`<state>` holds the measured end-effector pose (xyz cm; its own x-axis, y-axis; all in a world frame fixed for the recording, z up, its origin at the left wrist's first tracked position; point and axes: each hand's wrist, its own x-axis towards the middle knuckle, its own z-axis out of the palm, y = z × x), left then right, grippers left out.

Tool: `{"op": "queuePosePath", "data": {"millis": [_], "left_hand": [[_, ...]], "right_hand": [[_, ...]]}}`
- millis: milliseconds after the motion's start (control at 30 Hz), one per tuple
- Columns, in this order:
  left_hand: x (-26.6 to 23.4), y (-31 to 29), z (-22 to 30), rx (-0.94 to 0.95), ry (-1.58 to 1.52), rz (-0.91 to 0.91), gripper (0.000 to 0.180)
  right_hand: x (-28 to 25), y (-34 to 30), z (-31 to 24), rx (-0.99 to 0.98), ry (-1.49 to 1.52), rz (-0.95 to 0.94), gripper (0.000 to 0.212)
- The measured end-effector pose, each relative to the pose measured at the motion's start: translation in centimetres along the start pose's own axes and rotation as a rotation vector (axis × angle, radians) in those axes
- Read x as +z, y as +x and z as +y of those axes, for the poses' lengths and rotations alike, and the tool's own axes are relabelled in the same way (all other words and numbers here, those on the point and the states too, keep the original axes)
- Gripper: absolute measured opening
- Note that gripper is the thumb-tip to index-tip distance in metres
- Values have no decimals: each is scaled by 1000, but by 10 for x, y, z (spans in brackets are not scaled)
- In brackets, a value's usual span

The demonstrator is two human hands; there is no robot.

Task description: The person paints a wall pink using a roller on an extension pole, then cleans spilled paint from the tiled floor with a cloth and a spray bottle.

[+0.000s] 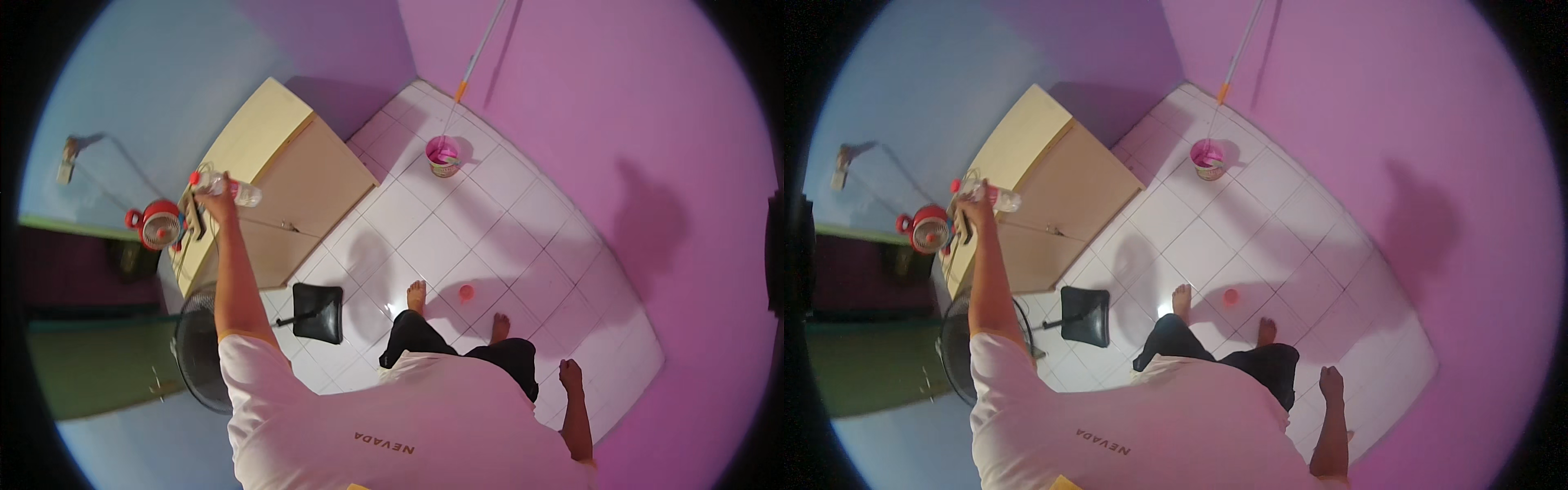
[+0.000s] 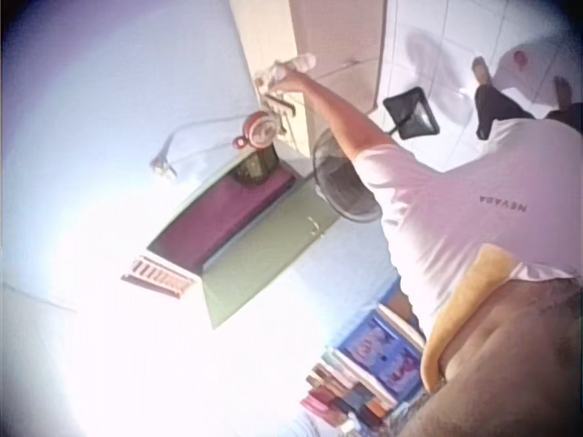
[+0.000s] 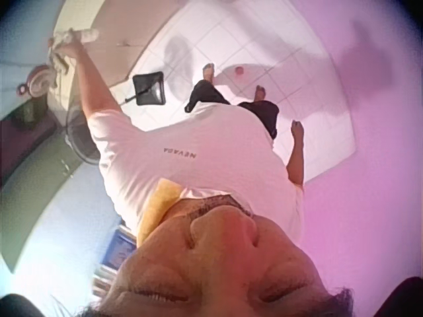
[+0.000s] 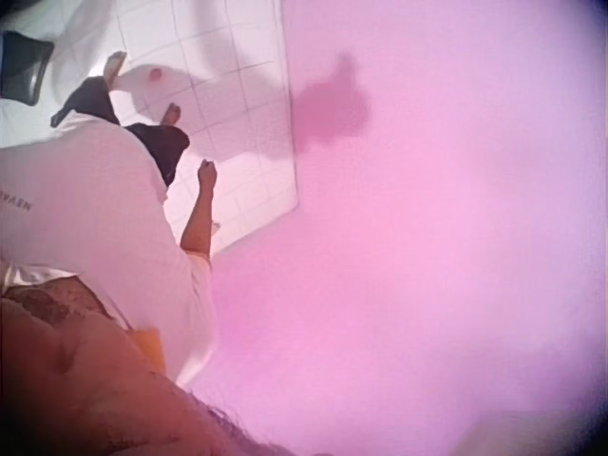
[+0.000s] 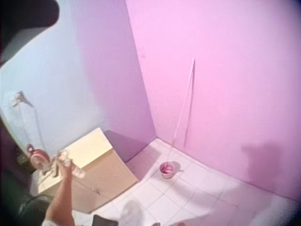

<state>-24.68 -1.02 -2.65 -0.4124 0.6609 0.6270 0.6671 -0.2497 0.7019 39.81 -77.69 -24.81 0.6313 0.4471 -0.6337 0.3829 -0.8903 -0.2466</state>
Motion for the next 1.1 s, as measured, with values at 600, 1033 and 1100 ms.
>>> {"op": "queuePosePath", "data": {"millis": [600,1033,1100], "left_hand": [[95,212,-238,-623,-1266,-181,72],[103,37,-132,-68,-119,-185,55],[89,-23,-110,-33,-40,-250,52]], "right_hand": [[55,-146,-228,171,210,-7,38],[129,-224,-142,325,411,74,37],[137,-238,-114,368,463,71,37]]}}
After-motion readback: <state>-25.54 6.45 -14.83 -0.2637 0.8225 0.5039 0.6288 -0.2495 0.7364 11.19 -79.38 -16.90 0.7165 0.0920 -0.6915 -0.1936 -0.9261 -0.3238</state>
